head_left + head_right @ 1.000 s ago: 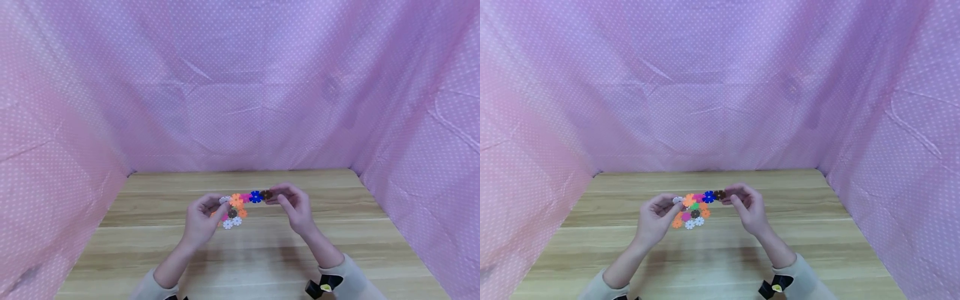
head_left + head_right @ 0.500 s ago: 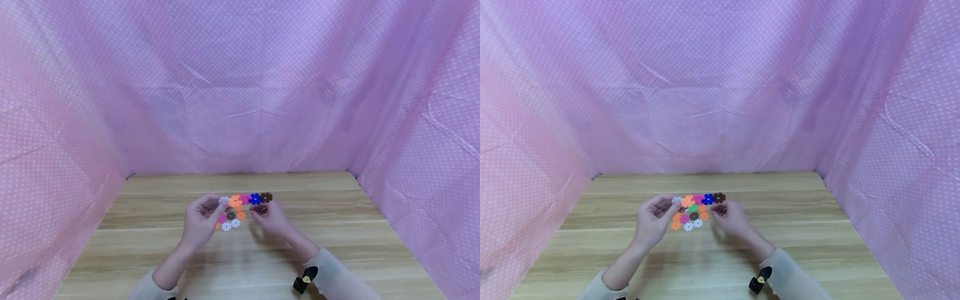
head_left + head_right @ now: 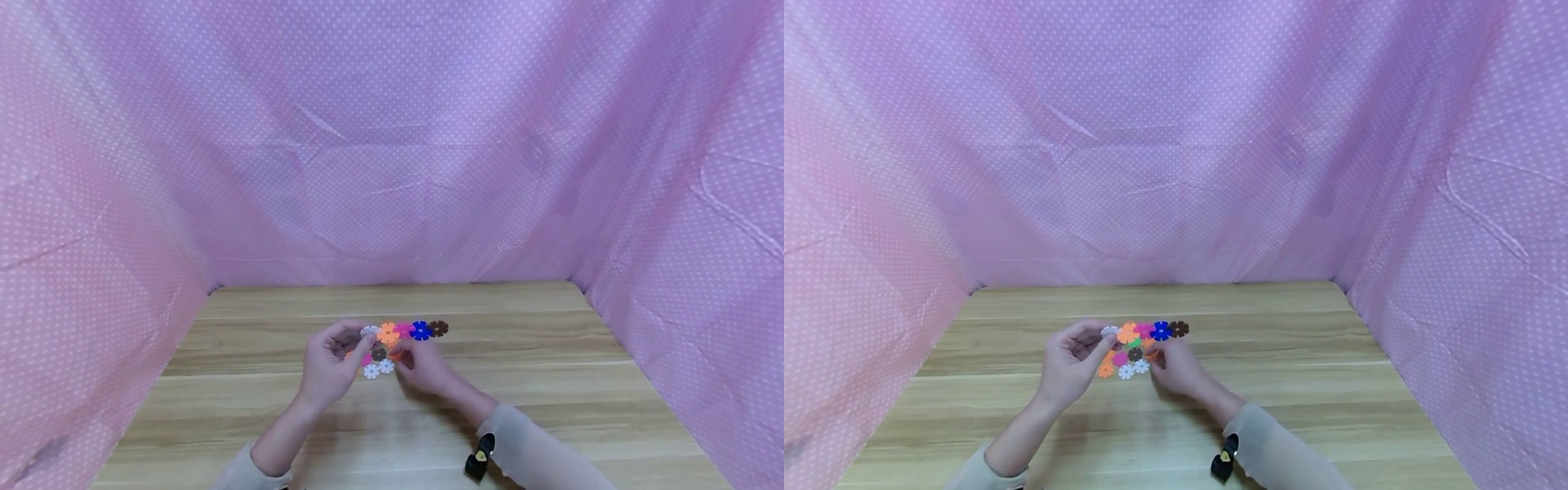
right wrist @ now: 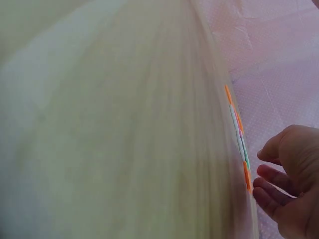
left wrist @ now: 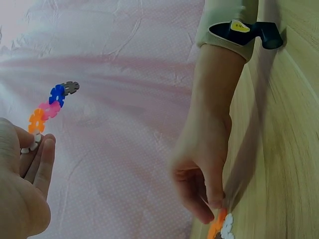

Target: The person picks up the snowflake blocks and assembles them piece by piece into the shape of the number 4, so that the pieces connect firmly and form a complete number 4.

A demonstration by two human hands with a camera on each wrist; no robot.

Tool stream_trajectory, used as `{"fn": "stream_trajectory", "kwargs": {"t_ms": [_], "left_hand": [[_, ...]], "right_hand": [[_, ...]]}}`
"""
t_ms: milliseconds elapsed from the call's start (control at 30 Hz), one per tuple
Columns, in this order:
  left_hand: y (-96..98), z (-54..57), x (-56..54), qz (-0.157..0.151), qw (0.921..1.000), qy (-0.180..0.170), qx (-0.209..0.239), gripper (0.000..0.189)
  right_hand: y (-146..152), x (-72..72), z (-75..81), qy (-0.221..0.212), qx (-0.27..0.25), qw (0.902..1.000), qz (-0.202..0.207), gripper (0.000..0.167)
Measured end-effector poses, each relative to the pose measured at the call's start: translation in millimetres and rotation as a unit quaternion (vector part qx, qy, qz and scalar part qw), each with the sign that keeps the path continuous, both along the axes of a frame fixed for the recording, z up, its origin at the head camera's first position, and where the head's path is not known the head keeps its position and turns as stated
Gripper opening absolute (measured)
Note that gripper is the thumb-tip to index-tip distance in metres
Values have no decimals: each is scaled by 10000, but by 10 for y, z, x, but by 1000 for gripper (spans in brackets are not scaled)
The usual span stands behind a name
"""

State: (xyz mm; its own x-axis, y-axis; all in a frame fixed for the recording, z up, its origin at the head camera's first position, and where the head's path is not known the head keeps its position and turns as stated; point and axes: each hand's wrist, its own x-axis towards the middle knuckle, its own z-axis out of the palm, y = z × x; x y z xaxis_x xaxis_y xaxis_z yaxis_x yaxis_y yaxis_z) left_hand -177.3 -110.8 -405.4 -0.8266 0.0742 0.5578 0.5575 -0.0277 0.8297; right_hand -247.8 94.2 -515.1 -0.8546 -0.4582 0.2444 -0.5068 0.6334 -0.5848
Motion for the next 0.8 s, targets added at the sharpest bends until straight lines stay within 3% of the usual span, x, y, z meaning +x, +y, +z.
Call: {"fn": "stream_trajectory", "kwargs": {"t_ms": [233, 400, 600, 800], "left_hand": [[14, -2, 21, -37, 9998, 12, -172, 10], [20, 10, 25, -69, 9998, -18, -198, 10], [27, 11, 13, -108, 9997, -78, -191, 9], [30, 18, 1, -15, 9997, -95, -227, 9]], "right_hand": [[-14, 17, 10, -327, 478, 9982, 128, 17], [21, 23, 34, -692, 635, 9956, -71, 18], [90, 8, 71, -994, 678, 9925, -202, 14], [164, 40, 141, -1093, 390, 9928, -290, 21]]}}
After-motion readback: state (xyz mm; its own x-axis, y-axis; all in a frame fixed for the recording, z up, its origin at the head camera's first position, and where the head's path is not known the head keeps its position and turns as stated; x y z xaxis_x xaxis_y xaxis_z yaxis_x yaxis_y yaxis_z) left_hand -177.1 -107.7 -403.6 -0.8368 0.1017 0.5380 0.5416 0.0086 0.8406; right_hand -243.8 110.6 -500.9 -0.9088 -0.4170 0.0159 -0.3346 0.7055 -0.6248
